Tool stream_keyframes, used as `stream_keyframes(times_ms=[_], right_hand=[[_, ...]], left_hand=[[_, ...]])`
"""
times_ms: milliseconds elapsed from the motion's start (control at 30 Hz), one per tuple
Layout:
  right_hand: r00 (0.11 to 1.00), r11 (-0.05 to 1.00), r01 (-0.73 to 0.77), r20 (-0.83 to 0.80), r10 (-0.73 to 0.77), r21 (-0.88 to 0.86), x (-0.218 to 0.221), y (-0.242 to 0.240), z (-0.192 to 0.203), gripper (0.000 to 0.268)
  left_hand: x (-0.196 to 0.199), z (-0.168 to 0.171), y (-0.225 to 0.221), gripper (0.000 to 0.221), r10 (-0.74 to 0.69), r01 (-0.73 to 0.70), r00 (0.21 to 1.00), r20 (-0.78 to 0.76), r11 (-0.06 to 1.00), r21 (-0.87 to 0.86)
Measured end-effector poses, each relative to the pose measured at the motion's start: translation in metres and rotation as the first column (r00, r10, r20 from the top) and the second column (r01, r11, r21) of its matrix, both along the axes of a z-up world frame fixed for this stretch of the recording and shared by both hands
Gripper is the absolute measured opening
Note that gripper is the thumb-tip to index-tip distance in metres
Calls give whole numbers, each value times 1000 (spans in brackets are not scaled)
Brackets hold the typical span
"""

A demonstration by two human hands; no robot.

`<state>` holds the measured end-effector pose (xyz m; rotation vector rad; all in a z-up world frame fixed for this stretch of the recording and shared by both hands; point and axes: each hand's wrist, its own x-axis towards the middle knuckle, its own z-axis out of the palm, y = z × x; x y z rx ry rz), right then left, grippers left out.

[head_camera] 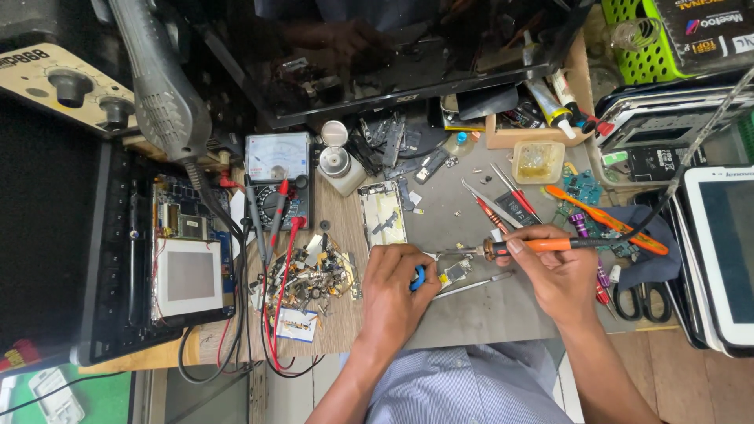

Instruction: Soldering electronic components onto a circuit board at a repair station

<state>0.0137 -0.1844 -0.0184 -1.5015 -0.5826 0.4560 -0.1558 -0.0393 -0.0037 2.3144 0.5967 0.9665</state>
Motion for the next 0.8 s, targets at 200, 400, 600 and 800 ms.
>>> stream_keyframes(times_ms=[200,400,600,800], right_hand=[[999,998,36,-13,-35,42,0,-2,-3,9],[985,983,159,57,-165,90,7,-9,14,11],[860,911,401,305,-409,94,53,-37,101,16],[786,888,458,454,-420,29,146,-26,119,20]], left_hand=[[0,3,-1,9,11,-11,1000,7,1000,-21],[-1,5,-1,5,10,-10,1000,2,1000,-30],[0,6,-1,4,-27,27,1000,-16,999,-31],[-1,8,-1,7,-28,28,999,17,999,-44]])
